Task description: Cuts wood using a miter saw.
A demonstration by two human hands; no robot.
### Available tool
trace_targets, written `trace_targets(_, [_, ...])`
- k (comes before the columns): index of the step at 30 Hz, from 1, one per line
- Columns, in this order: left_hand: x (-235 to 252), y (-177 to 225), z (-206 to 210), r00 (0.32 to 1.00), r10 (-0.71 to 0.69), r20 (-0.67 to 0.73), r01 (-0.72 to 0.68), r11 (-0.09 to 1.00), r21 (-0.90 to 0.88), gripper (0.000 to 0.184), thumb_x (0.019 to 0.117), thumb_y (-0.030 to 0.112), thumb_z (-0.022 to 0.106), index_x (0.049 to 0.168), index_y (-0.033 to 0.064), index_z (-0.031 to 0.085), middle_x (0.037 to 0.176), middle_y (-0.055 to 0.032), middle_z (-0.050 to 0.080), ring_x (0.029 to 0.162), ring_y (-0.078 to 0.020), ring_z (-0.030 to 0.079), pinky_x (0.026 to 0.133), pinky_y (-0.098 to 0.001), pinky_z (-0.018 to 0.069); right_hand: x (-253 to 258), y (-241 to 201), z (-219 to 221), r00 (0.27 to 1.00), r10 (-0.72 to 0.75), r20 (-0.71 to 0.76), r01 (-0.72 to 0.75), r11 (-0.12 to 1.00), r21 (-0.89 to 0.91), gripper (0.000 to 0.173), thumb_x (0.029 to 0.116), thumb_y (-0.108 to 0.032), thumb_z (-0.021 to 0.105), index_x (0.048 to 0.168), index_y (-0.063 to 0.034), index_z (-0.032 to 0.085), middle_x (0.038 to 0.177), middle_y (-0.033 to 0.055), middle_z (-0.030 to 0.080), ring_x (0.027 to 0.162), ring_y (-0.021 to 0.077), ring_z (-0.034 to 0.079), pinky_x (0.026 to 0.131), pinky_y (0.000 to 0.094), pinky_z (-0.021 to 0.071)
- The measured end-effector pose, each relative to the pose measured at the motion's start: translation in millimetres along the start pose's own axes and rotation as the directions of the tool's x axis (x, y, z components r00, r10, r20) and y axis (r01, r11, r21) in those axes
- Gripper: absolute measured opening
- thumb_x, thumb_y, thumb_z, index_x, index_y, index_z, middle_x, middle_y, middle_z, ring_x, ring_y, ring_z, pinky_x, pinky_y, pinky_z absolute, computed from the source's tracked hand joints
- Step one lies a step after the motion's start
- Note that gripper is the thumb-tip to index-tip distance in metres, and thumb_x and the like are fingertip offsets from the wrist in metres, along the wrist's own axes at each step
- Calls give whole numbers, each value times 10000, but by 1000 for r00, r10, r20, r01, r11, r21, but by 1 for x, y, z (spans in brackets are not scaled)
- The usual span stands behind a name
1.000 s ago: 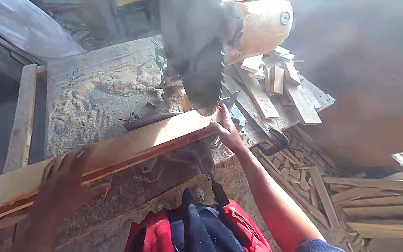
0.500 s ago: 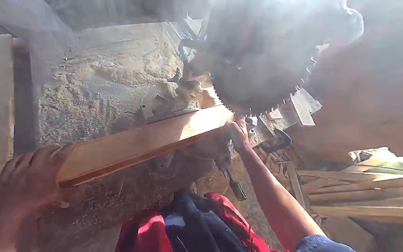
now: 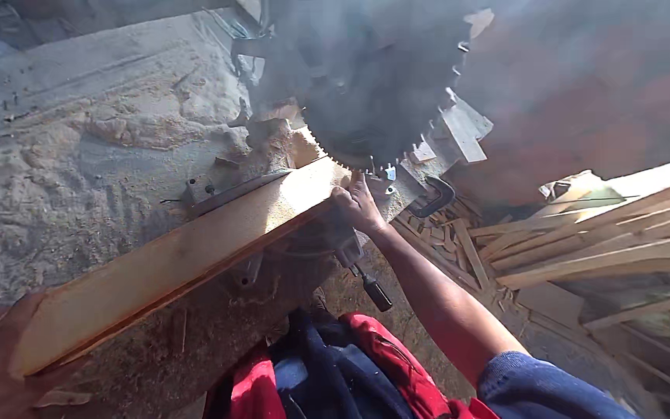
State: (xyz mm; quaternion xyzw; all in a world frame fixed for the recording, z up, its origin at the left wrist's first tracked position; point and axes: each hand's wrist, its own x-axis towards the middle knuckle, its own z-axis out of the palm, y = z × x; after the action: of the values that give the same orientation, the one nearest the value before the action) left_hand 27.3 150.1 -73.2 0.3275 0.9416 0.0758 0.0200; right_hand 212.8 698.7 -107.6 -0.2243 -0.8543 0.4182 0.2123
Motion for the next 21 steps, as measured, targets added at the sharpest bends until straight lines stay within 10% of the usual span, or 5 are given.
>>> trace_targets(6, [8, 11, -25, 974, -118, 194, 119, 993, 4, 1364, 484, 383, 995, 1626, 157, 285, 1518, -287, 438, 1396, -499, 427, 1175, -636, 313, 1, 10, -12, 988, -92, 120, 82, 993, 91, 876, 994, -443, 592, 1649, -110, 115, 1608, 119, 414, 1420, 162, 486, 1168, 452, 431])
trace_targets(15, [23, -17, -21, 987, 17, 162, -6, 998, -63, 1258, 420, 453, 962, 1546, 210, 457, 1341, -198, 601, 1193, -443, 597, 982, -677, 465, 2, 10, -5, 981, -188, 54, 186, 982, 38, 1131, 779, -280, 863, 1619, -61, 137, 1396, 189, 601, 1202, 273, 656, 1018, 506, 544])
trace_targets(21, [33, 10, -33, 953, -96, 287, 79, 994, 70, 1460, 418, 581, 981, 1638, 269, 242, 1471, -190, 520, 1324, -451, 505, 1071, -700, 380, 3, 11, -7, 974, -217, 64, 215, 976, 39, 1102, 809, -256, 859, 1618, -57, 137, 1397, 214, 596, 1203, 314, 658, 1026, 532, 537])
